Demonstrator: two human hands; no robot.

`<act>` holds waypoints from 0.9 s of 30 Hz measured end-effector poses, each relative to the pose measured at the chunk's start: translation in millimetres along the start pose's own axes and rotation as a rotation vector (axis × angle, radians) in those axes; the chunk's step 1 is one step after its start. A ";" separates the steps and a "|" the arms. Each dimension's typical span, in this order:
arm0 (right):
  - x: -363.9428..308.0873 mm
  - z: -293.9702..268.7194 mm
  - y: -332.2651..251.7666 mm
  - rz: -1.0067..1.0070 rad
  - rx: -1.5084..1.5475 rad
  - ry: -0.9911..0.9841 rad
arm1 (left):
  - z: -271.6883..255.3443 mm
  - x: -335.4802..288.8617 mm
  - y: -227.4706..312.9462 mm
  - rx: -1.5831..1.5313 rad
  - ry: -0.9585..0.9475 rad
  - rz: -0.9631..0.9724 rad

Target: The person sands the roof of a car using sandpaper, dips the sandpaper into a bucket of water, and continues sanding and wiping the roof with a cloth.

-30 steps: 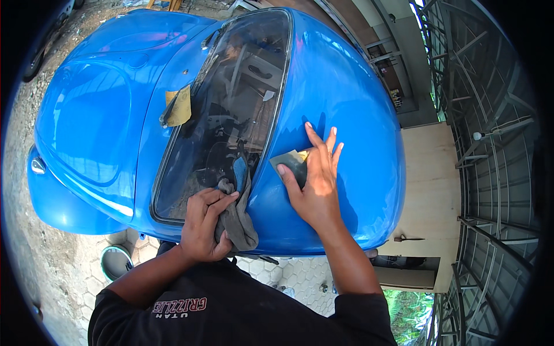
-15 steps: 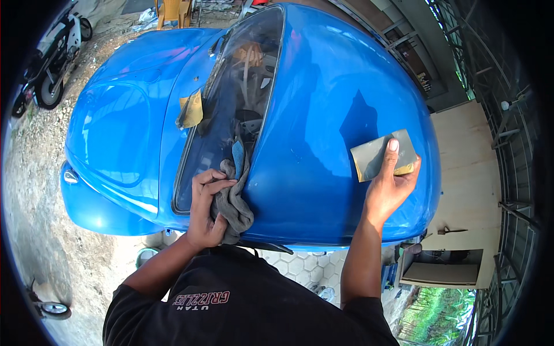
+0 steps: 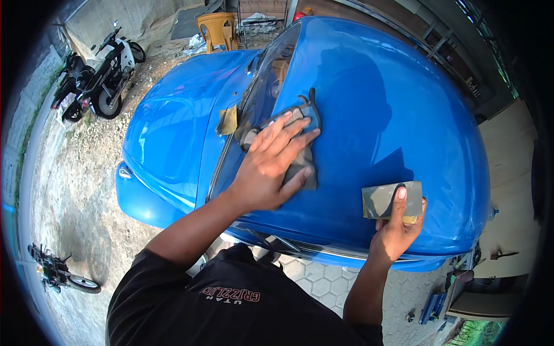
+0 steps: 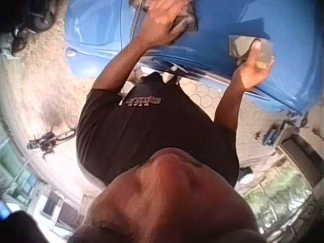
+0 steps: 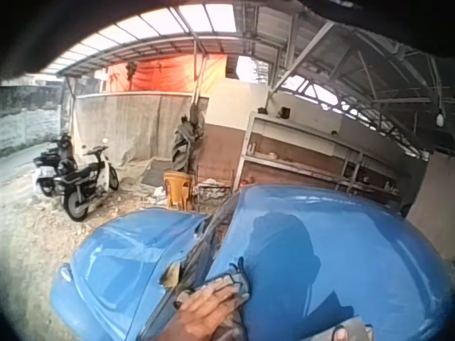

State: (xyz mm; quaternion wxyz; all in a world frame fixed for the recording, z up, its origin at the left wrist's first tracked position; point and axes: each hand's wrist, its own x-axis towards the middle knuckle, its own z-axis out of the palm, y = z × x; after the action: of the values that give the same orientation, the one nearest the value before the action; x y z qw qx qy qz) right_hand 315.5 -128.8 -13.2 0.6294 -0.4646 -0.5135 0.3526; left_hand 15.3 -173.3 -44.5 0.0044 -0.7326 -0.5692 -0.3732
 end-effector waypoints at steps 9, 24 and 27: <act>-38.0 -10.1 -1.3 -0.112 0.027 0.051 | 33.0 106.8 -116.8 -0.192 0.021 -0.083; -145.5 146.4 27.3 -0.478 -1.231 -0.367 | 35.6 93.6 -126.2 -0.237 0.021 0.255; -190.7 158.1 36.9 -0.465 -1.278 -0.489 | 40.0 109.6 -124.6 -0.274 0.062 0.218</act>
State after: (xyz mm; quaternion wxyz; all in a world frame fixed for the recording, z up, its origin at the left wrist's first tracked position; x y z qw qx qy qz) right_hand 120.1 -257.4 -102.4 0.1608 -0.5285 -0.8310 -0.0658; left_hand -59.2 -21.1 -65.0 -0.0378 -0.7720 -0.4296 -0.4669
